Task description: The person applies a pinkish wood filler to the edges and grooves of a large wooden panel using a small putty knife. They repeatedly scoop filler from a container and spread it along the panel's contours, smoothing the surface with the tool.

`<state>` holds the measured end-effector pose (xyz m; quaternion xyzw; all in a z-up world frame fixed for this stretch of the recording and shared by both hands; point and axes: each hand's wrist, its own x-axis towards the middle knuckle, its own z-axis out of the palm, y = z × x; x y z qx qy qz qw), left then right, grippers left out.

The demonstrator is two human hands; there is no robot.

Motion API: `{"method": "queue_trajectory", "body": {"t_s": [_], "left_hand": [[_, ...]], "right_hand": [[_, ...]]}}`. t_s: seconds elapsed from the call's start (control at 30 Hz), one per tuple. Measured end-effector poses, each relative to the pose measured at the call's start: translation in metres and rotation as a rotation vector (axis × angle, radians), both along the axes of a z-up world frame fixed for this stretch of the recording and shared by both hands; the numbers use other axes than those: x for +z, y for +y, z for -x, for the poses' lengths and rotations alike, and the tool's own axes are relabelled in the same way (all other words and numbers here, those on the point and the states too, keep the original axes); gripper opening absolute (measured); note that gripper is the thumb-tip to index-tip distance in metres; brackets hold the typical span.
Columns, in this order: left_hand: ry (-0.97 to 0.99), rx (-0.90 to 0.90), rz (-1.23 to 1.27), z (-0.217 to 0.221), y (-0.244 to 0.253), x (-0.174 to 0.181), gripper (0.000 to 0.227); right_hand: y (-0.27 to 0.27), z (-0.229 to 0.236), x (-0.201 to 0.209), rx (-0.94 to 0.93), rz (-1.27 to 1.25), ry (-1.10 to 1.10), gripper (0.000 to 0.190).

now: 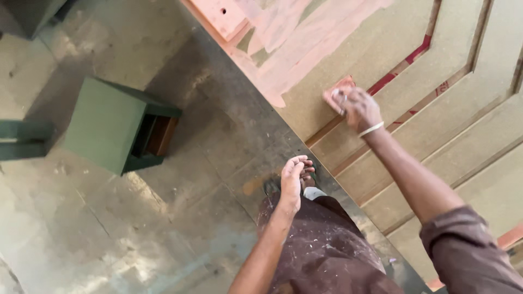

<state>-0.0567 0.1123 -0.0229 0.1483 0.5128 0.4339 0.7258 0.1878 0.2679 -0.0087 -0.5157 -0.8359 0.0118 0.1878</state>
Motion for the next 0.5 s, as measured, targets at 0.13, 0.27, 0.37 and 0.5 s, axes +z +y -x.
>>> {"method": "queue_trajectory", "body": {"t_s": [0.13, 0.27, 0.37, 0.5], "left_hand": [[0.016, -0.117, 0.011, 0.02, 0.037, -0.011, 0.023], [0.012, -0.281, 0.058, 0.049, 0.067, -0.021, 0.025], [0.021, -0.403, 0.056, 0.076, 0.087, -0.029, 0.025], [0.092, -0.546, 0.028, 0.117, 0.122, -0.035, 0.023]], "right_hand": [[-0.039, 0.025, 0.007, 0.053, 0.124, -0.073, 0.036], [-0.01, 0.018, 0.019, -0.212, 0.31, -0.31, 0.009], [0.028, 0.004, 0.023, -0.445, 0.075, -0.291, 0.014], [0.045, 0.036, 0.029, -0.501, 0.188, -0.12, 0.01]]}}
